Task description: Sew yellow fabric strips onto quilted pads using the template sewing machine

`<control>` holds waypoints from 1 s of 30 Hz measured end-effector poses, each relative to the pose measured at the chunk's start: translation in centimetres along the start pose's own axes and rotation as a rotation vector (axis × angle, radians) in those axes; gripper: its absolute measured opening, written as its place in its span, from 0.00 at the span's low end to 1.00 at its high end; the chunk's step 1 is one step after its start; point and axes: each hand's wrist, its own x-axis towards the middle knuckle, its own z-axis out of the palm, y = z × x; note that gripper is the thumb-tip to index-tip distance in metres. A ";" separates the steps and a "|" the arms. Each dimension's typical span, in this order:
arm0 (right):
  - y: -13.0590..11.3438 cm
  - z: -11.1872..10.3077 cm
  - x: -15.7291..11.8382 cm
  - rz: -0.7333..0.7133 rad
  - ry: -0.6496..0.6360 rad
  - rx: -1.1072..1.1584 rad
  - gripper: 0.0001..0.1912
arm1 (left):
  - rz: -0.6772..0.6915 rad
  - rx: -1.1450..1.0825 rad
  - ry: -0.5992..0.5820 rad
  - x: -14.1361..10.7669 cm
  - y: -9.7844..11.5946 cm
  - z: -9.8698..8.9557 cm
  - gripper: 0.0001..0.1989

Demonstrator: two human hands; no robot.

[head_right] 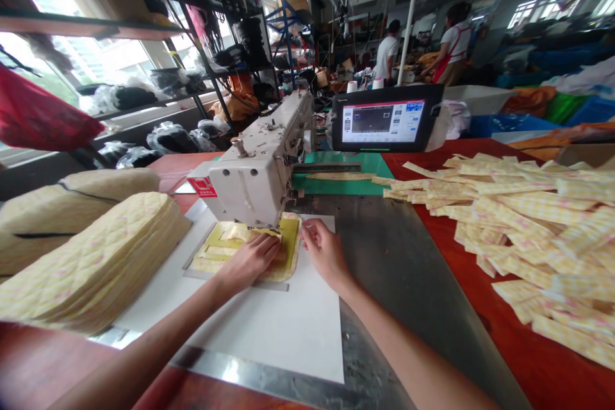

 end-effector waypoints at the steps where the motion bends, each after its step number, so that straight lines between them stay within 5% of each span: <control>1: 0.0 0.0 0.0 -0.006 -0.005 -0.015 0.20 | -0.009 -0.002 -0.005 0.1 0.1 -0.1 0.12; 5: -0.4 0.0 -0.1 -0.050 -0.038 -0.096 0.15 | -0.072 -0.124 0.038 0.2 0.0 0.2 0.07; 9: -1.3 0.3 -0.6 -0.146 -0.127 -0.217 0.08 | -0.205 -0.505 0.215 -0.2 -0.9 1.4 0.10; 12: -1.8 0.7 -1.0 -0.297 -0.236 -0.454 0.12 | -0.285 -0.683 0.324 -0.6 -1.3 2.1 0.13; 19: -2.3 1.5 -1.4 -0.384 -0.328 -0.907 0.23 | -0.238 -0.671 0.350 -1.5 -0.8 2.0 0.16; 30: -2.8 1.6 -1.1 -0.384 -0.302 -1.102 0.26 | -0.232 -0.650 0.345 -2.3 -1.2 2.6 0.17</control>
